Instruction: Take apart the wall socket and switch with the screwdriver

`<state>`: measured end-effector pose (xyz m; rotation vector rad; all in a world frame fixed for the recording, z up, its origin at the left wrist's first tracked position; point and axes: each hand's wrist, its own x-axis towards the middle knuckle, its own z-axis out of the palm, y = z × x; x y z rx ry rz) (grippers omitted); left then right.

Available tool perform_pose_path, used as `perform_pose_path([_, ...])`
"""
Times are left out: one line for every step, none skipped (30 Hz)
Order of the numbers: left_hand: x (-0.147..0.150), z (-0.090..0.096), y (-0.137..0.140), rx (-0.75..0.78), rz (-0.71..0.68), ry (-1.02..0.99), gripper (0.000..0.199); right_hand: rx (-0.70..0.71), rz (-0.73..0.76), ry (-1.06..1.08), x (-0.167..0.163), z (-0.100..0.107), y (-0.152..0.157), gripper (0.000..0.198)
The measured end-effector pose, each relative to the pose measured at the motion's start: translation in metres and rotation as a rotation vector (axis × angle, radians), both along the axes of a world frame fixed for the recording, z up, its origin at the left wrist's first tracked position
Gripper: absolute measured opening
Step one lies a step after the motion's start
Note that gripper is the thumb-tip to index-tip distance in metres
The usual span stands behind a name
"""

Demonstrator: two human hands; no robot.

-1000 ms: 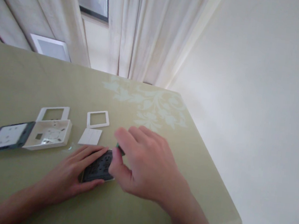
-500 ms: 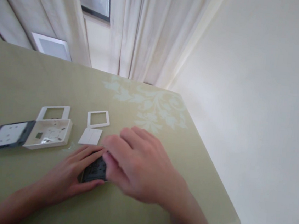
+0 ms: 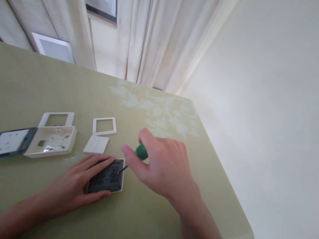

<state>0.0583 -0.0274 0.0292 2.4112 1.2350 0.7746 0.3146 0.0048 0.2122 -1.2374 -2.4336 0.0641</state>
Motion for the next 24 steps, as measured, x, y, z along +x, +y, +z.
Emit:
perform_pose_path([0.000,0.000,0.000,-0.005,-0.002,0.002,0.075,-0.014,0.018,0.003,0.000,0.000,0.000,0.028])
perform_pose_path([0.000,0.001,0.000,-0.011,-0.006,0.000,0.075,-0.021,0.078,0.006,-0.001,0.000,-0.001,0.028])
perform_pose_path([0.000,0.001,0.000,-0.016,-0.010,-0.004,0.075,-0.015,0.164,0.009,-0.002,0.000,-0.003,0.024])
perform_pose_path([0.000,0.002,0.000,-0.018,-0.011,-0.010,0.074,-0.002,0.242,0.011,-0.003,0.000,-0.004,0.018])
perform_pose_path([0.000,0.002,0.000,-0.017,-0.012,-0.016,0.074,0.009,0.275,0.010,-0.003,-0.001,-0.005,0.011])
perform_pose_path([0.000,0.002,0.000,-0.015,-0.011,-0.017,0.073,0.009,0.264,0.007,-0.003,-0.001,-0.004,0.008])
perform_pose_path([0.000,0.002,0.000,-0.009,-0.010,-0.016,0.073,0.002,0.207,0.007,-0.003,-0.001,-0.003,0.008])
perform_pose_path([-0.001,0.002,0.001,-0.002,-0.010,-0.013,0.073,-0.007,0.129,0.007,-0.002,-0.002,-0.001,0.010])
perform_pose_path([0.000,0.002,0.001,0.006,-0.012,-0.009,0.074,-0.019,0.045,0.005,-0.002,-0.003,0.002,0.014])
perform_pose_path([0.000,0.002,0.001,0.012,-0.013,-0.004,0.075,-0.031,-0.019,0.007,-0.001,-0.003,0.004,0.021])
perform_pose_path([0.000,0.002,0.002,0.015,-0.015,0.000,0.075,-0.044,-0.022,0.007,-0.001,-0.003,0.005,0.026])
perform_pose_path([0.000,0.001,0.002,0.014,-0.015,0.002,0.075,-0.053,0.022,0.007,-0.001,-0.003,0.004,0.028])
perform_pose_path([0.000,0.001,0.002,0.008,-0.013,0.006,0.075,-0.052,0.109,0.010,-0.001,-0.002,0.003,0.027])
perform_pose_path([0.000,0.000,0.002,0.002,-0.012,0.008,0.076,-0.048,0.204,0.012,-0.001,-0.001,0.001,0.022])
perform_pose_path([0.000,0.000,0.002,0.000,-0.011,0.008,0.076,-0.049,0.270,0.016,-0.002,-0.001,-0.002,0.016])
perform_pose_path([0.000,0.000,0.001,0.000,-0.013,0.007,0.075,-0.052,0.298,0.023,-0.002,0.000,-0.004,0.011])
perform_pose_path([0.000,-0.001,0.001,0.002,-0.014,0.006,0.075,-0.061,0.276,0.029,-0.002,0.000,-0.005,0.010])
perform_pose_path([-0.001,-0.001,0.001,0.004,-0.016,0.006,0.075,-0.072,0.217,0.033,-0.001,0.000,-0.005,0.010])
perform_pose_path([-0.001,-0.001,0.000,0.006,-0.018,0.008,0.075,-0.077,0.141,0.036,-0.001,0.000,-0.004,0.012])
perform_pose_path([-0.001,-0.001,0.000,0.006,-0.019,0.012,0.076,-0.075,0.072,0.037,-0.001,-0.001,-0.004,0.016])
perform_pose_path([-0.001,-0.001,0.000,0.002,-0.020,0.017,0.076,-0.070,0.044,0.036,-0.002,-0.001,-0.003,0.020])
perform_pose_path([-0.001,-0.001,0.000,-0.001,-0.019,0.020,0.076,-0.065,0.063,0.032,-0.002,-0.001,-0.004,0.022])
perform_pose_path([-0.001,-0.001,0.001,-0.003,-0.018,0.021,0.076,-0.062,0.118,0.029,-0.003,-0.001,-0.005,0.021])
perform_pose_path([-0.001,-0.001,0.001,-0.003,-0.018,0.018,0.075,-0.060,0.185,0.024,-0.004,-0.001,-0.006,0.018])
